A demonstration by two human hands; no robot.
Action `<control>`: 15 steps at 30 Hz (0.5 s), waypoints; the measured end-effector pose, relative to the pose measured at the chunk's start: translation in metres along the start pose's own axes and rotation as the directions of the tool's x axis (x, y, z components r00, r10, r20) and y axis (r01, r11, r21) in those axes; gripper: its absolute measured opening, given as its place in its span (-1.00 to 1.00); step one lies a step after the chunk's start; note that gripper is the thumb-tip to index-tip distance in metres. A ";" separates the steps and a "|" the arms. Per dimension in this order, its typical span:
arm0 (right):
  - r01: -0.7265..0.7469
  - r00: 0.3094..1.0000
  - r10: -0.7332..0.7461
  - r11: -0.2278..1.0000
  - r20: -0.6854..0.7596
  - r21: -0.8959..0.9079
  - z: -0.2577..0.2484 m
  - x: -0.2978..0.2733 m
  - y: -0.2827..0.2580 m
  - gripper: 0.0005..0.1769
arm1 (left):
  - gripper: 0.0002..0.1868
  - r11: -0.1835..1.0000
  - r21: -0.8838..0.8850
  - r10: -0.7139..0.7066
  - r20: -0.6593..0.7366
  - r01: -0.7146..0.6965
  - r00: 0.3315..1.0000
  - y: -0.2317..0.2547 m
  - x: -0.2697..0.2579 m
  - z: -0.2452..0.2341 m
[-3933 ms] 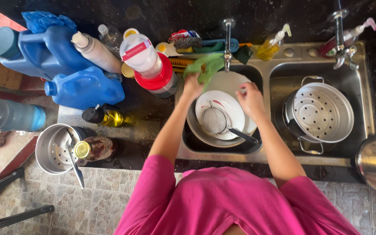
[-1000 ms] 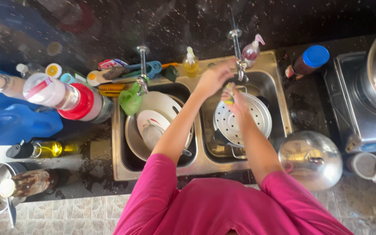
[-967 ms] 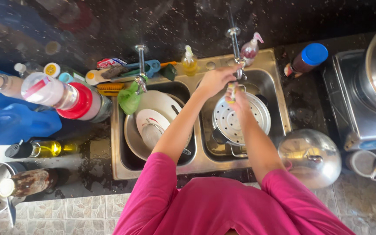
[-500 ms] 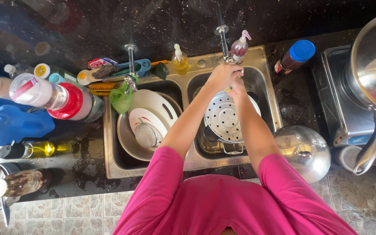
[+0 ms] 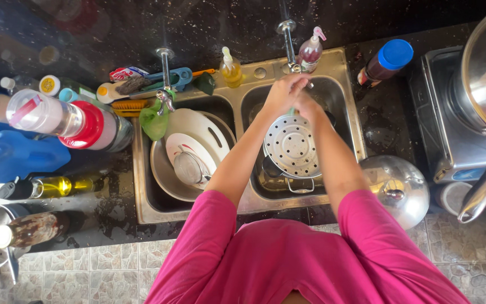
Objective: The person removes a helmet and a colorful bag from a scooter, then places them into a top-loading washing machine. Afterward, the person washes a metal steamer insert in the kitchen sink using a sponge and soap, rinses it, and places it on a drying rack.
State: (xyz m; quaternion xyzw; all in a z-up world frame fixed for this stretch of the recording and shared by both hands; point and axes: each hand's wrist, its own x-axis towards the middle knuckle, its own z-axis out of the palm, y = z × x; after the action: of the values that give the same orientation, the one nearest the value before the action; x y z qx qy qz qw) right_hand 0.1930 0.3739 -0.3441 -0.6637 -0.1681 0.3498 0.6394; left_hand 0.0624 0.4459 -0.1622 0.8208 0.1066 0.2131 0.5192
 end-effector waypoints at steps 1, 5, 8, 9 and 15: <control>-0.039 0.999 0.039 0.999 -0.002 -0.033 -0.001 -0.002 -0.001 -0.53 | -0.64 0.996 -0.014 -0.086 0.002 0.086 0.996 -0.003 0.001 0.002; -0.198 0.980 0.197 0.967 -0.023 -0.159 -0.005 -0.021 -0.016 -0.56 | -0.62 0.947 -0.066 -0.314 -0.390 0.313 0.866 -0.045 -0.022 0.013; -0.137 0.988 0.137 0.991 0.069 -0.002 -0.009 -0.038 -0.043 -0.66 | -0.56 0.805 0.235 -0.470 -0.307 0.545 0.827 -0.097 -0.051 0.016; -0.132 0.984 0.121 0.988 0.131 0.079 -0.011 -0.045 -0.054 -0.66 | -0.50 0.799 0.316 -0.479 -0.181 0.512 0.859 -0.112 -0.060 0.018; 0.135 0.990 -0.144 0.939 -0.004 -0.316 -0.034 -0.085 -0.121 -0.63 | -0.76 0.730 0.641 -0.408 0.129 0.238 0.904 -0.171 -0.055 0.042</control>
State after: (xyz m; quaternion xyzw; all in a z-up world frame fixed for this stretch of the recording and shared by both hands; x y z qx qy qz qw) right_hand 0.1834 0.3073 -0.2080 -0.7483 -0.2595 0.2632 0.5508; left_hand 0.0405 0.4652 -0.3447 0.9326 0.2428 -0.0374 0.2645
